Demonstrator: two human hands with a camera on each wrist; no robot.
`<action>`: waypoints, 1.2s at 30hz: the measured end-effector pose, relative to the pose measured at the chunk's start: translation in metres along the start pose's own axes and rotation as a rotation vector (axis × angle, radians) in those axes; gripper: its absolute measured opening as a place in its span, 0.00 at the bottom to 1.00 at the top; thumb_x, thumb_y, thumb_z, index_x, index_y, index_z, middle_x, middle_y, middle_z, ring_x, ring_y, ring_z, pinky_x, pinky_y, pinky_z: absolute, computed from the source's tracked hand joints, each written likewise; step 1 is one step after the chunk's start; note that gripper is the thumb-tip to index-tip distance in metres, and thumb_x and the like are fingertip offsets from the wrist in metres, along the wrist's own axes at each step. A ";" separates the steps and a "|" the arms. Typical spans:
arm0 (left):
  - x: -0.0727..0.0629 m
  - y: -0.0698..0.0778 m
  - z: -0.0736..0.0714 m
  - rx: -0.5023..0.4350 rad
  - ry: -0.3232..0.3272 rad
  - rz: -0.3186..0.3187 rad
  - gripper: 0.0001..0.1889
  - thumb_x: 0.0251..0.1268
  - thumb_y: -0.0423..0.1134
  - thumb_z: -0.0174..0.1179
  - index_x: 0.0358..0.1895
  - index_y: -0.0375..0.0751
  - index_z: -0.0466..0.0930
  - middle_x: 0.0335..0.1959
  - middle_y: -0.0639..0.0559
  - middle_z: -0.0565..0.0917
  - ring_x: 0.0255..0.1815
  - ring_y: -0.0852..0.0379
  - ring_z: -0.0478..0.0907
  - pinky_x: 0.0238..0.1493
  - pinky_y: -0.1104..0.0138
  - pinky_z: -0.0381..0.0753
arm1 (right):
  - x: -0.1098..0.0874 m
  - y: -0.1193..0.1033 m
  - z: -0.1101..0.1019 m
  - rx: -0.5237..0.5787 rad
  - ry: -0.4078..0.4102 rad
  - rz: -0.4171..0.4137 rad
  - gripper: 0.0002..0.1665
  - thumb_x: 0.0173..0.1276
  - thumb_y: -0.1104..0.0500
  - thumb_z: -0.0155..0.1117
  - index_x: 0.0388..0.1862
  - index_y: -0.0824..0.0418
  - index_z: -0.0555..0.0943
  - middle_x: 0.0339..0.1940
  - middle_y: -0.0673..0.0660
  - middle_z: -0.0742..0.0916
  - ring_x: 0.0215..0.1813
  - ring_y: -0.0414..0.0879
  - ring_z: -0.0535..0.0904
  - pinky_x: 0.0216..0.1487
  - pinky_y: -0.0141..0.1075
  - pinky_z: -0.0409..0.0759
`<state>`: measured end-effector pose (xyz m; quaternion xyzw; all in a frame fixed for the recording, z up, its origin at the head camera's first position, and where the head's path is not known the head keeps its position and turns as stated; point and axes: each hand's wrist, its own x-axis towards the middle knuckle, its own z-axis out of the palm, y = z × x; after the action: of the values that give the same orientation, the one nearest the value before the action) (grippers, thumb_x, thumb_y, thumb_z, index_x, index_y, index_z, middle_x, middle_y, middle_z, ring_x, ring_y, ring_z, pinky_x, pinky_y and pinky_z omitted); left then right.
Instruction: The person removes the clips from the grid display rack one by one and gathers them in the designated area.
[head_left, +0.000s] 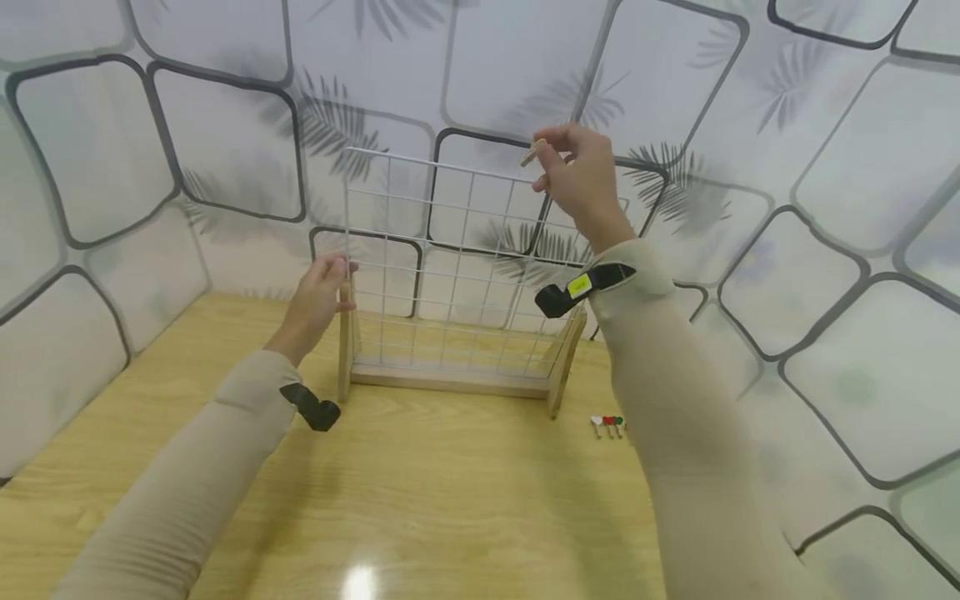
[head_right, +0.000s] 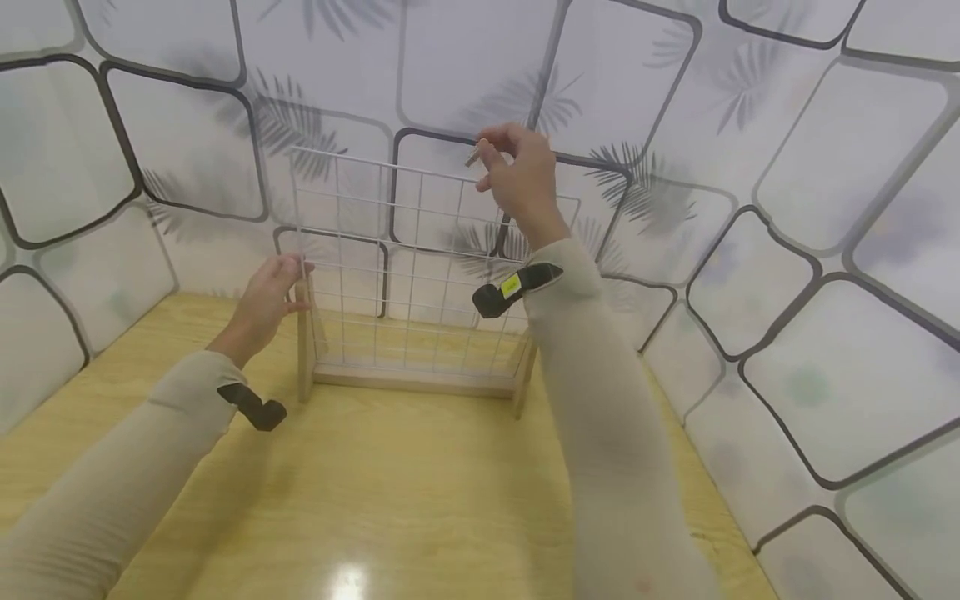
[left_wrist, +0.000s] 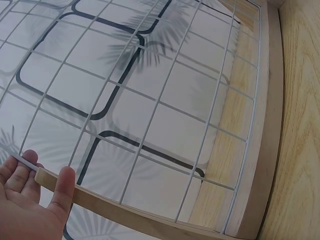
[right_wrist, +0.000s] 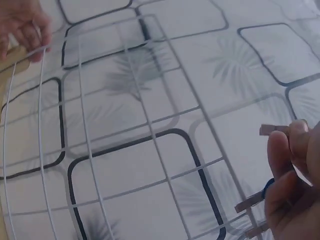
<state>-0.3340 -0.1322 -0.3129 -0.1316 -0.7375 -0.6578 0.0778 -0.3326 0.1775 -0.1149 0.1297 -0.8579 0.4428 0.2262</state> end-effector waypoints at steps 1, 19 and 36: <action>0.000 0.000 0.000 0.002 -0.002 -0.002 0.30 0.80 0.52 0.34 0.71 0.31 0.54 0.69 0.38 0.64 0.71 0.44 0.57 0.58 0.54 0.77 | -0.004 0.001 -0.002 0.073 -0.012 0.006 0.13 0.74 0.58 0.57 0.54 0.60 0.80 0.45 0.54 0.82 0.26 0.42 0.81 0.22 0.30 0.75; -0.001 -0.001 -0.001 0.009 -0.016 0.016 0.30 0.81 0.52 0.32 0.73 0.31 0.52 0.70 0.37 0.63 0.72 0.44 0.55 0.59 0.53 0.77 | -0.083 0.120 -0.054 0.206 -0.194 0.228 0.22 0.74 0.58 0.58 0.61 0.68 0.69 0.44 0.57 0.81 0.34 0.42 0.79 0.30 0.30 0.79; -0.001 0.002 0.001 -0.019 -0.014 0.014 0.29 0.81 0.49 0.30 0.72 0.30 0.52 0.70 0.35 0.62 0.72 0.44 0.54 0.60 0.50 0.75 | -0.169 0.242 -0.094 0.089 -0.150 0.466 0.32 0.77 0.55 0.53 0.70 0.74 0.60 0.41 0.46 0.81 0.35 0.35 0.79 0.35 0.29 0.81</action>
<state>-0.3320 -0.1313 -0.3112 -0.1420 -0.7308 -0.6633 0.0761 -0.2634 0.3975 -0.3217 -0.0293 -0.8586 0.5095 0.0479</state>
